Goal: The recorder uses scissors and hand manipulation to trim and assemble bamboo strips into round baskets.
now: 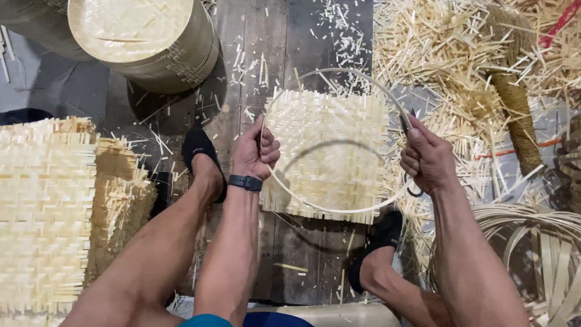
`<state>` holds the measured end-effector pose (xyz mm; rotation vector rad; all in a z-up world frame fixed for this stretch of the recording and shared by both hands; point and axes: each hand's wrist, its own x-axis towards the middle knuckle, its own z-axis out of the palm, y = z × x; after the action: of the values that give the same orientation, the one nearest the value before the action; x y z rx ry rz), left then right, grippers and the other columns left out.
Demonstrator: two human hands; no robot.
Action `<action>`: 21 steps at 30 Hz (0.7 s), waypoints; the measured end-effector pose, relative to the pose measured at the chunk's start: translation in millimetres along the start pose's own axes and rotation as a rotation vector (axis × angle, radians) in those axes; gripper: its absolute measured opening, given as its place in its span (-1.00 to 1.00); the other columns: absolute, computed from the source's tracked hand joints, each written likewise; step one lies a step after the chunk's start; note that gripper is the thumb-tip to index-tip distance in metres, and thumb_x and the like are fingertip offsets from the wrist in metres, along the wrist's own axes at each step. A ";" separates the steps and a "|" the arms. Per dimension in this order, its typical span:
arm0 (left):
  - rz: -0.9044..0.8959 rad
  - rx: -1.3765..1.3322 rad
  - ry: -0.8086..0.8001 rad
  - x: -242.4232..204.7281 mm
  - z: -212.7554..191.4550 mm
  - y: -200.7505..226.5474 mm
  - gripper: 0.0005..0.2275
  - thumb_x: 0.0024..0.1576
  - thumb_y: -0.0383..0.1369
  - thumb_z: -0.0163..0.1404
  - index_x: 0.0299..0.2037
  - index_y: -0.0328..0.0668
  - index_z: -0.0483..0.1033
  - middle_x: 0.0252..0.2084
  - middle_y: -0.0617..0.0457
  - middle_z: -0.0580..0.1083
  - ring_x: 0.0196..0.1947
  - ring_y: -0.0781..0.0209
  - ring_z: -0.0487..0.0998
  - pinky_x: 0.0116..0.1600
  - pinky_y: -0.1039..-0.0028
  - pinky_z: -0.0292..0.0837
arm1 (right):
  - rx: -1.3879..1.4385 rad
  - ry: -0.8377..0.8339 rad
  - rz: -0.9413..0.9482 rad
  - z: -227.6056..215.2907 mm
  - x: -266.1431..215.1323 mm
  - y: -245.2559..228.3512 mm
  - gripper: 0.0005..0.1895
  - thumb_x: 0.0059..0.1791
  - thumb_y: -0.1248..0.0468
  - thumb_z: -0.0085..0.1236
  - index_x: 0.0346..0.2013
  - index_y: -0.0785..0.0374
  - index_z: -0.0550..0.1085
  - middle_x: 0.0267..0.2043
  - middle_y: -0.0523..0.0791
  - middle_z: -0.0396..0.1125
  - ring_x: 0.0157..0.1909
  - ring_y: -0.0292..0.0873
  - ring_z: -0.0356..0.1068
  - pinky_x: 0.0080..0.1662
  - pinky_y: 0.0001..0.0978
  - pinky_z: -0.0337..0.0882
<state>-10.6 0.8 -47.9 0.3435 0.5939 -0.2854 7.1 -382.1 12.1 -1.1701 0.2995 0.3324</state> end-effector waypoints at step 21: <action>-0.051 0.618 0.005 -1.3 45.9 22.5 -0.64 0.26 -0.09 0.04 -0.31 -0.29 0.53 -0.61 0.25 0.28 -0.66 0.47 0.20 -0.59 0.65 0.08 | -0.053 0.013 -0.059 12.0 0.2 6.6 -0.46 0.11 0.11 0.10 0.33 0.33 0.36 -0.57 -0.29 0.04 -0.58 -0.39 0.03 -0.53 -0.56 0.06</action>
<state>19.1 3.4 -6.3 0.9248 0.5101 -0.5166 5.3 -368.5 10.9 -1.2316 0.2678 0.2829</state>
